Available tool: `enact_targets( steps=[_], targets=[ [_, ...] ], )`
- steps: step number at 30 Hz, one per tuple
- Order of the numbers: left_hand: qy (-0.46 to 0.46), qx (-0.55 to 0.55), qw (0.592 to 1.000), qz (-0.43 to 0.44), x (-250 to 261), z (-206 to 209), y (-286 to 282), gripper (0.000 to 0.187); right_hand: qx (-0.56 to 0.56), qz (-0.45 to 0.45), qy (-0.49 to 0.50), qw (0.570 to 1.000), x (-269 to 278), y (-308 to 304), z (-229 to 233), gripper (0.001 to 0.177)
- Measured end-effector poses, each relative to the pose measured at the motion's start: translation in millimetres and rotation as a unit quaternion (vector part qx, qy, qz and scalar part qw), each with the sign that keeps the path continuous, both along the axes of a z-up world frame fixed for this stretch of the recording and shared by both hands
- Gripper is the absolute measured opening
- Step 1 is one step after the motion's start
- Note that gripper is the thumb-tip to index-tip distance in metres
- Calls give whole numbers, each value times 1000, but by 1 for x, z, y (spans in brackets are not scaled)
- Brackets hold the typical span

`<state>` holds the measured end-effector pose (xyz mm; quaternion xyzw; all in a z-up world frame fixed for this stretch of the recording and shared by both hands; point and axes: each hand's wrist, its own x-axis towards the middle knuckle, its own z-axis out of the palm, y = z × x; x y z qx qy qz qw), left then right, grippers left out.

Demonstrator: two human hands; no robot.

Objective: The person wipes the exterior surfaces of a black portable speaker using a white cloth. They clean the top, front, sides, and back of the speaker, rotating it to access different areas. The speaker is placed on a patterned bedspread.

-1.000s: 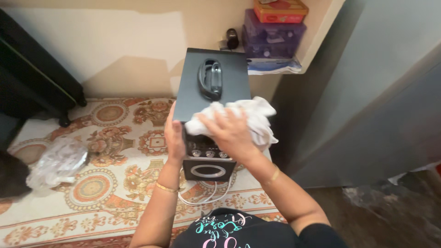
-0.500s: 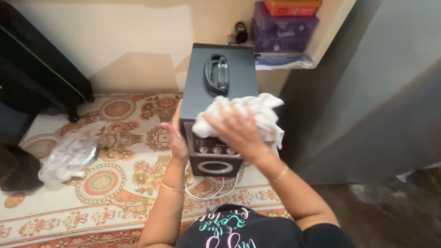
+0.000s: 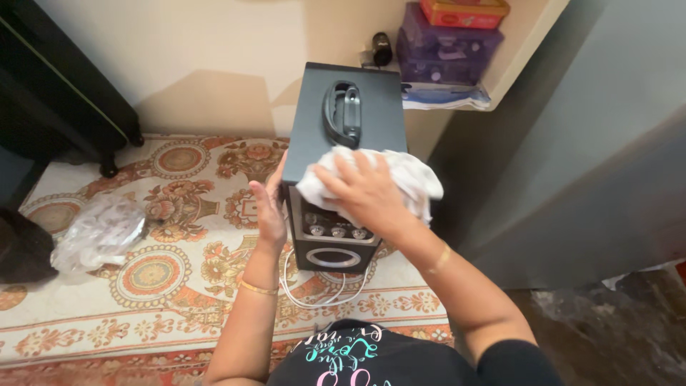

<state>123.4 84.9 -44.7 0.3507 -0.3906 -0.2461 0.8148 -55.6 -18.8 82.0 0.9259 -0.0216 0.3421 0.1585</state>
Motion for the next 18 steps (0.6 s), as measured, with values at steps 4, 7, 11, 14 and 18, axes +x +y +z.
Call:
enact_targets(
  steps=[4,7,11,14,18],
  targets=[
    [68,14,997,23,9,-24,-5,91,7,53,42,998,49,26,8,59],
    [76,-13,996,41,12,-23,-4,86,45,86,51,994,64,35,8,56],
    [94,-38,995,16,6,-16,-9,90,23,90,2,996,56,28,4,57],
    [42,-1,999,3,-1,-7,-10,100,52,57,-18,997,22,10,4,63],
    [9,-11,1000,28,-8,13,-7,102,106,-3,-26,994,-36,-14,3,61]
  ],
)
